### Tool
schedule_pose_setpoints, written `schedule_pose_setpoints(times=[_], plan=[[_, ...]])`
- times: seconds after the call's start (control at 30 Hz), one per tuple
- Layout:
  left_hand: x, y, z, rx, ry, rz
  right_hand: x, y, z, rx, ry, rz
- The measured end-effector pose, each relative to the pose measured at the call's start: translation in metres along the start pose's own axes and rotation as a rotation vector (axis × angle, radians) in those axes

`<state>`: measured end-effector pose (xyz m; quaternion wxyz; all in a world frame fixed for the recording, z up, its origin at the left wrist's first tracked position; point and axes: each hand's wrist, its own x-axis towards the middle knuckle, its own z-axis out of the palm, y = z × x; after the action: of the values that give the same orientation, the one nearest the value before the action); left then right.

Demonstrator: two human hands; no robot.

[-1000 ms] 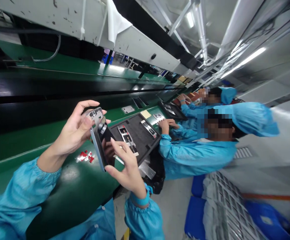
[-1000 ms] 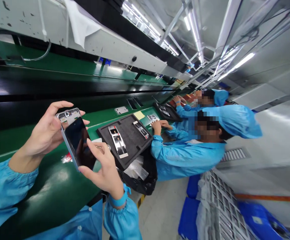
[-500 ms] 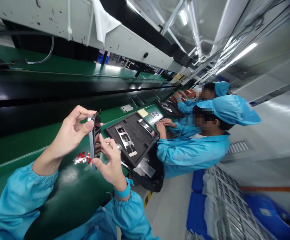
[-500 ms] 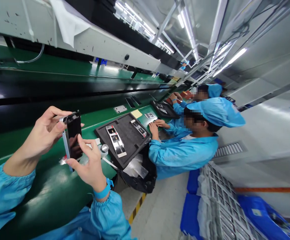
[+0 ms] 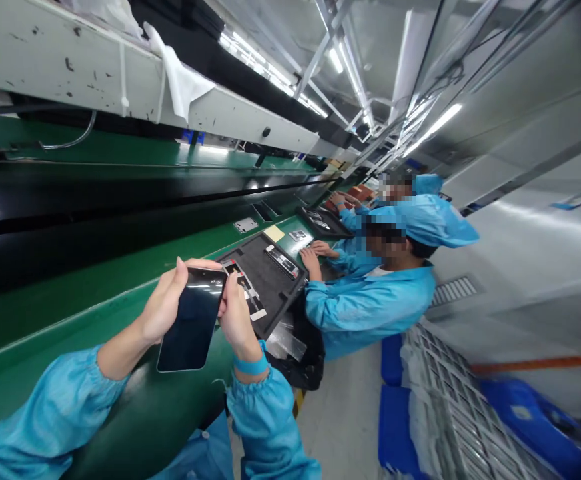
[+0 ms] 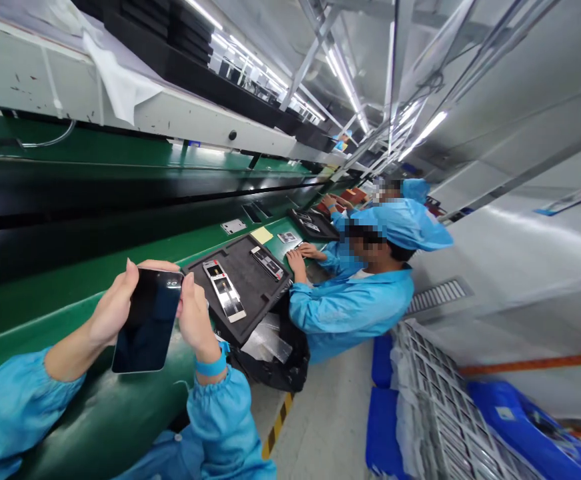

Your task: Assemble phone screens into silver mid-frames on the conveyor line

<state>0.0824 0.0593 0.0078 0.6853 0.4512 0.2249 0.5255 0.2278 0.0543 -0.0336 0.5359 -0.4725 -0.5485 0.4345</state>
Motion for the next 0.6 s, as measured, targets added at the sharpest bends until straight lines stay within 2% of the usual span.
schedule_pose_setpoints(times=[0.1, 0.3, 0.47, 0.6], plan=[[-0.007, 0.004, 0.004, 0.036, -0.018, 0.019, 0.001, -0.008, -0.005, 0.112, -0.056, 0.077], [-0.02, 0.012, 0.009, -0.056, -0.118, 0.009, -0.021, -0.031, -0.006, 0.043, -0.089, -0.052], [-0.034, 0.012, 0.012, 0.059, -0.082, 0.04, -0.034, -0.044, -0.015, -0.041, -0.148, -0.128], [-0.033, 0.003, 0.011, 0.281, 0.004, 0.174, -0.024, -0.041, -0.015, -0.017, -0.108, -0.124]])
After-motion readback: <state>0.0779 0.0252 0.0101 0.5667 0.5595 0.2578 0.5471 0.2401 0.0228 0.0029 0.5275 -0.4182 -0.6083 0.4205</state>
